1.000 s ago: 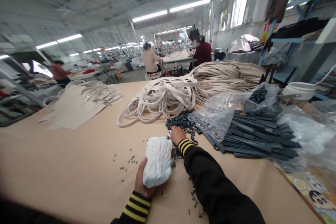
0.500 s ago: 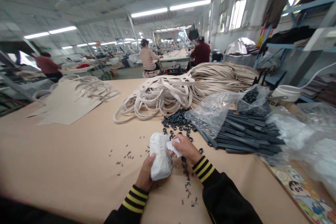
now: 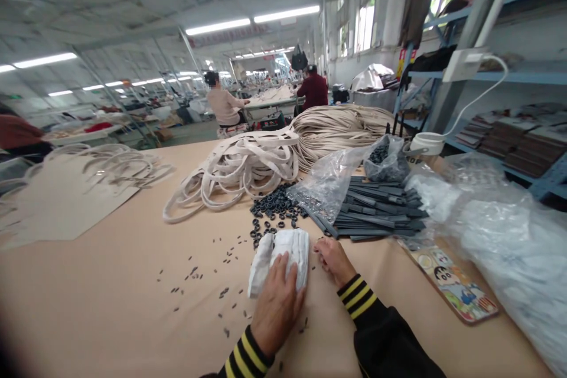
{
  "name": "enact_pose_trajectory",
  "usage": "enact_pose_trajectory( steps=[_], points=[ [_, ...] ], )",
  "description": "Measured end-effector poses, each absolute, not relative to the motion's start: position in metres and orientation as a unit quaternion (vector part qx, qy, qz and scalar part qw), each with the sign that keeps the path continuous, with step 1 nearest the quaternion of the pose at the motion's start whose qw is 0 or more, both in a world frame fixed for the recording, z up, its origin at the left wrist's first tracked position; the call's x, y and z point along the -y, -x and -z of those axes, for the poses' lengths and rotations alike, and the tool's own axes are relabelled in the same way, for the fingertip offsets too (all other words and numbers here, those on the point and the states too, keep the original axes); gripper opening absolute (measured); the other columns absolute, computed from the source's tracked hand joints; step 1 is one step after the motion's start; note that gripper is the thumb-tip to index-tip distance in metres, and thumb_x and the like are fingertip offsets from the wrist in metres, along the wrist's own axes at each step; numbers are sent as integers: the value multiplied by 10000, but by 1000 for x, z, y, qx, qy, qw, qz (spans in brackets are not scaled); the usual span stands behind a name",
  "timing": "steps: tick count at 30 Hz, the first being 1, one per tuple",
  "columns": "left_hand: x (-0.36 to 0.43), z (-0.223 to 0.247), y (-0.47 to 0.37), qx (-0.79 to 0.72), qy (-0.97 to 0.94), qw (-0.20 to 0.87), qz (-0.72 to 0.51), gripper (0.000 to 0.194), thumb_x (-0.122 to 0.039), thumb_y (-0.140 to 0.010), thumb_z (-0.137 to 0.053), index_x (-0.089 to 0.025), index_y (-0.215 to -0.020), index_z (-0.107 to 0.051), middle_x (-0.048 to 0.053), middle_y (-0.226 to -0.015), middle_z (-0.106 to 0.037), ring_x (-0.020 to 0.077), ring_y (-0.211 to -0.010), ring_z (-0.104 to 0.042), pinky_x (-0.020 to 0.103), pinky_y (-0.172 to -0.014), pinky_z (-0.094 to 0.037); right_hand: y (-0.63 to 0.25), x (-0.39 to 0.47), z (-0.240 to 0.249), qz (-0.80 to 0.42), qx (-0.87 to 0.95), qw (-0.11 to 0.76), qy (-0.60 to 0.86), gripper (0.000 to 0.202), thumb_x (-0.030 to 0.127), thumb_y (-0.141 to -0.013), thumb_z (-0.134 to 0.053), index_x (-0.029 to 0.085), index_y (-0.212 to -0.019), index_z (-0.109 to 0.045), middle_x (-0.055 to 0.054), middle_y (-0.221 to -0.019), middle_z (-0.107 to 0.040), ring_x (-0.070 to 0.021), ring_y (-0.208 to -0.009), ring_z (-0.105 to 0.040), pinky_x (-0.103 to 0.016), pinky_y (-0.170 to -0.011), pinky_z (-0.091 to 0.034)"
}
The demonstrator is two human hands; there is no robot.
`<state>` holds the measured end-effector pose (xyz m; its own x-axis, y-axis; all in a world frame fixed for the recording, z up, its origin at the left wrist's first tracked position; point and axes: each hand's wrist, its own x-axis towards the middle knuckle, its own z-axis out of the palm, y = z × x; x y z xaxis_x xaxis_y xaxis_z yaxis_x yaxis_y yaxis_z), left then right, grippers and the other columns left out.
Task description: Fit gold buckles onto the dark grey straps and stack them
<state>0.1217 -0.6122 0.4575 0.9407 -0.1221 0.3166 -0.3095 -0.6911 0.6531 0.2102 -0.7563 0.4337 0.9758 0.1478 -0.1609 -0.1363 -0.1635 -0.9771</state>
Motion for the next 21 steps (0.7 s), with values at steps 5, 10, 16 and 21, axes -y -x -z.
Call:
enact_pose_trajectory(
  steps=[5,10,16,21],
  points=[
    [588,-460,-136,83,-906,391,-137,279,-241,-794,-410,-152,-1009,-563,159,-1165,-457,302,-1106,-389,485,-956,-278,-206,748,-434,-62,71,522,848,206,343,-663,-563,172,-598,-467,2,-581,-503,-151,-603,-488,-233,-545,-332],
    [553,-462,-141,50,-879,452,-143,243,-219,-754,-463,-193,-972,-568,106,-976,-551,259,-964,-482,429,-908,-337,-206,746,-435,-33,86,422,902,79,184,-666,-539,173,-615,-480,-26,-613,-551,-180,-657,-527,-247,-595,-324],
    [506,-444,-133,-64,-933,293,-199,290,-292,-729,-469,-124,-956,-533,143,-979,-541,289,-969,-471,462,-891,-335,-215,769,-441,-11,104,386,917,94,168,-726,-447,164,-641,-488,-47,-653,-570,-179,-662,-540,-254,-612,-347],
    [507,-439,-146,-148,-928,323,-111,421,-295,-646,-565,-88,-1006,-500,154,-944,-564,289,-932,-509,396,-822,-377,-211,741,-478,-11,203,500,842,185,265,-773,-420,143,-710,-544,-35,-681,-583,-159,-654,-532,-245,-605,-390]
  ],
)
